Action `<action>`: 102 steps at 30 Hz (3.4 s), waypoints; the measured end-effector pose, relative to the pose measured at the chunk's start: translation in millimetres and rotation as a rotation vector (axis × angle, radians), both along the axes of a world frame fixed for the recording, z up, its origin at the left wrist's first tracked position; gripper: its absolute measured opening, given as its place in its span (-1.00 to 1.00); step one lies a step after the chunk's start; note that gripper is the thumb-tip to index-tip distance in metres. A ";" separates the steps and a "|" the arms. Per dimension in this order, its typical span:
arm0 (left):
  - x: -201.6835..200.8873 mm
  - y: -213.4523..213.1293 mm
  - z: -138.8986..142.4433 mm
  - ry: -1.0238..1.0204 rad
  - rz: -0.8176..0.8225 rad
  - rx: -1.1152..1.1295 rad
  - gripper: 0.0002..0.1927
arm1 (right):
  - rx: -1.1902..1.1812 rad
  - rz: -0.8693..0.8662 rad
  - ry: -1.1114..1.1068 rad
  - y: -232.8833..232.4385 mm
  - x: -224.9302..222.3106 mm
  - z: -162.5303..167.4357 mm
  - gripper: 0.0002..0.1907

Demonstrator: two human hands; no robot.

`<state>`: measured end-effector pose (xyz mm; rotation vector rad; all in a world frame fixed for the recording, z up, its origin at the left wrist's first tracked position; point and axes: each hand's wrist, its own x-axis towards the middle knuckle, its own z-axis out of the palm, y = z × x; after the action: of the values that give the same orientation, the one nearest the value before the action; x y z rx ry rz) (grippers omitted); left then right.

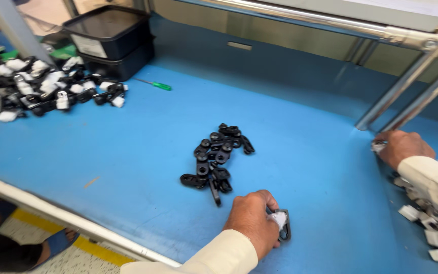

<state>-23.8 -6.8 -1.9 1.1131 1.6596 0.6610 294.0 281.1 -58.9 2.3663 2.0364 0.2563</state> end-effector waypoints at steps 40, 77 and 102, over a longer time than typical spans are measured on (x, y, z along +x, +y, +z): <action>15.8 7.1 -7.1 0.006 0.121 -0.016 -0.94 | 0.144 0.234 0.735 -246.6 -113.0 9.7 -0.50; 28.5 36.6 -5.4 0.224 -0.299 0.022 -0.89 | 0.027 -0.269 1.031 -291.6 -148.9 7.0 -0.58; 22.7 29.0 -20.4 -0.080 -0.264 -0.118 -0.63 | -0.157 -0.164 1.039 -272.7 -137.9 27.6 -0.57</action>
<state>-1.1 22.2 -22.3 1.1786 1.4327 0.4269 156.1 8.4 -31.3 2.8067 1.9283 -1.3336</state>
